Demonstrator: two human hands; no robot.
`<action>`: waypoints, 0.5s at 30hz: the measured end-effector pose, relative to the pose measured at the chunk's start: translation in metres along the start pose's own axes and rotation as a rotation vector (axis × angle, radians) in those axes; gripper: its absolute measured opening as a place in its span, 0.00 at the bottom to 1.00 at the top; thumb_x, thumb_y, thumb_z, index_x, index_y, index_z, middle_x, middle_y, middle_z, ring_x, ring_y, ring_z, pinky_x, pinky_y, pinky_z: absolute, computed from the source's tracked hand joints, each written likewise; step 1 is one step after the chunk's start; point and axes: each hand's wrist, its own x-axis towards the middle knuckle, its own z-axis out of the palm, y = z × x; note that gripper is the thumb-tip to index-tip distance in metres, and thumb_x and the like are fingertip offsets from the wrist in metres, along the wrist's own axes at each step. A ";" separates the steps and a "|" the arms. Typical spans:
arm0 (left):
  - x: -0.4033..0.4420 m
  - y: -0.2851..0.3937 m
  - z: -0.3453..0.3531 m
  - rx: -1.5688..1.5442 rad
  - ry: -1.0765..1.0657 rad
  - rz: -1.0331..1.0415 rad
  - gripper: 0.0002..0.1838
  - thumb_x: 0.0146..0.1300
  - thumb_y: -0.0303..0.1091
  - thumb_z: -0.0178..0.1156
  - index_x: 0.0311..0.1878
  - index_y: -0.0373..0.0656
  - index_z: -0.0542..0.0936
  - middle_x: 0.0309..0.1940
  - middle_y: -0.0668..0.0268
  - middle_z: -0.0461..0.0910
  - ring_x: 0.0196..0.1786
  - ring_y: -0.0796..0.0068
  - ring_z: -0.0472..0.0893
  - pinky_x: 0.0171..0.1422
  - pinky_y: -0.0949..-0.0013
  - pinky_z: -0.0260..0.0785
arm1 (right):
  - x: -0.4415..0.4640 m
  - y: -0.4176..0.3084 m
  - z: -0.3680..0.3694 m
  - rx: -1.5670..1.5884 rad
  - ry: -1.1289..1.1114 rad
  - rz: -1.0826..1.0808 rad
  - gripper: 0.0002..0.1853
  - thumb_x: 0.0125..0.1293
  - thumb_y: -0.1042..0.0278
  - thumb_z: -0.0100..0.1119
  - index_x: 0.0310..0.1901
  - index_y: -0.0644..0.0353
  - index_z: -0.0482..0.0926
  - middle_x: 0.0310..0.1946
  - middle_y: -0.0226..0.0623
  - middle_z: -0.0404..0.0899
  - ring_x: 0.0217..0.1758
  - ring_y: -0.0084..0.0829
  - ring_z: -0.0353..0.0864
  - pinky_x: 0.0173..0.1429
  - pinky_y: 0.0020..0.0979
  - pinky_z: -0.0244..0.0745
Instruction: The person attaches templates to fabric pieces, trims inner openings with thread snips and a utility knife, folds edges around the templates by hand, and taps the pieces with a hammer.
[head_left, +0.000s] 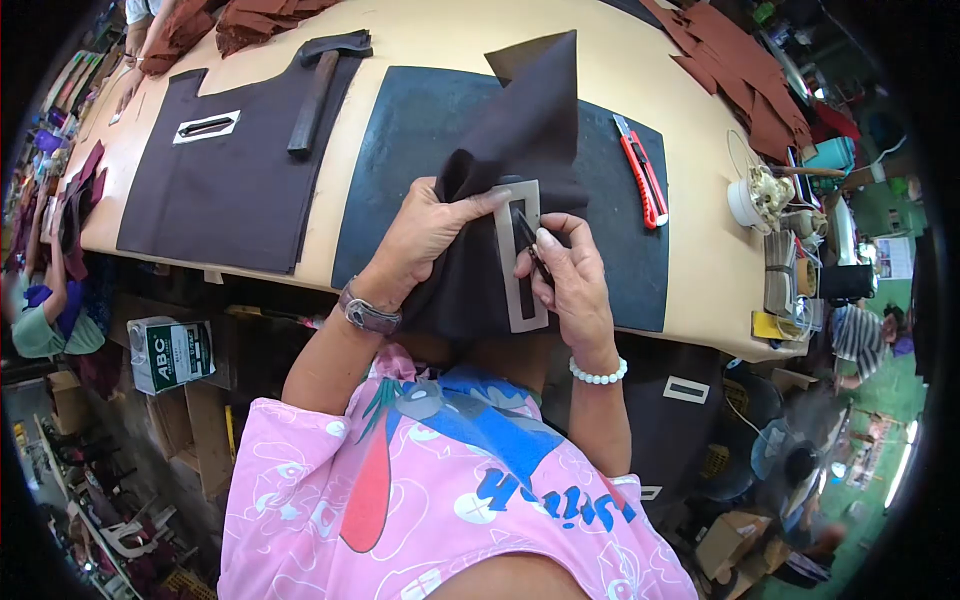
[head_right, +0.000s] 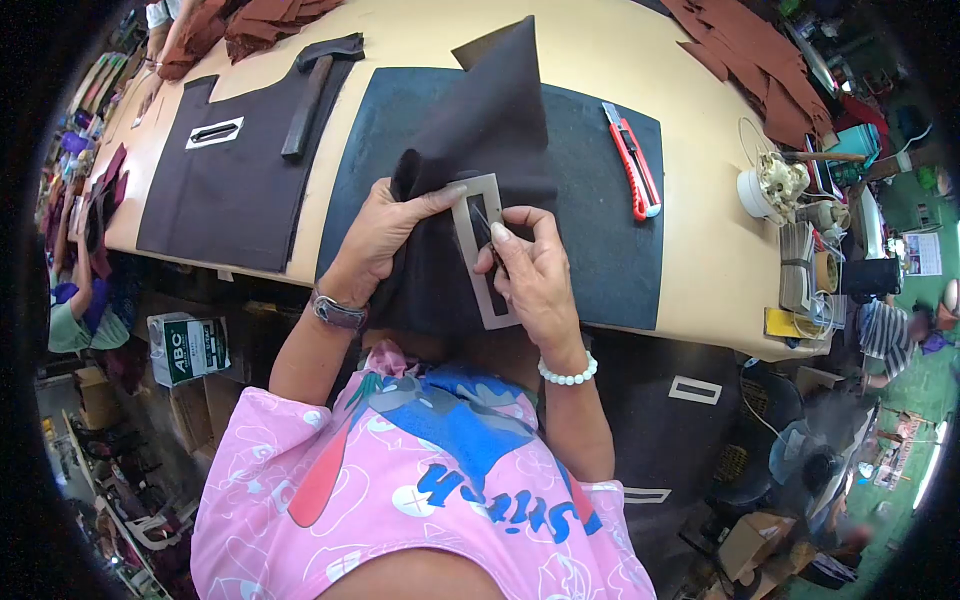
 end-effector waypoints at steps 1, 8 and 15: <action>0.000 -0.001 -0.001 -0.014 -0.044 -0.002 0.11 0.54 0.31 0.69 0.38 0.35 0.81 0.33 0.65 0.82 0.32 0.80 0.80 0.36 0.77 0.74 | 0.000 -0.002 0.000 0.017 0.000 0.003 0.15 0.70 0.62 0.52 0.51 0.61 0.63 0.24 0.34 0.76 0.15 0.10 0.59 0.18 0.13 0.53; -0.004 0.001 0.001 -0.001 -0.078 0.028 0.10 0.55 0.29 0.67 0.38 0.34 0.82 0.32 0.65 0.83 0.31 0.81 0.80 0.35 0.78 0.73 | 0.002 -0.004 -0.001 0.029 -0.008 0.000 0.16 0.68 0.64 0.54 0.50 0.61 0.63 0.23 0.35 0.77 0.14 0.10 0.59 0.17 0.14 0.53; -0.006 0.000 -0.001 0.021 -0.138 0.055 0.09 0.57 0.29 0.66 0.38 0.33 0.82 0.32 0.64 0.83 0.31 0.81 0.81 0.34 0.77 0.74 | 0.000 -0.002 0.002 0.083 0.000 0.026 0.16 0.68 0.66 0.54 0.50 0.62 0.63 0.22 0.35 0.76 0.13 0.10 0.60 0.17 0.14 0.52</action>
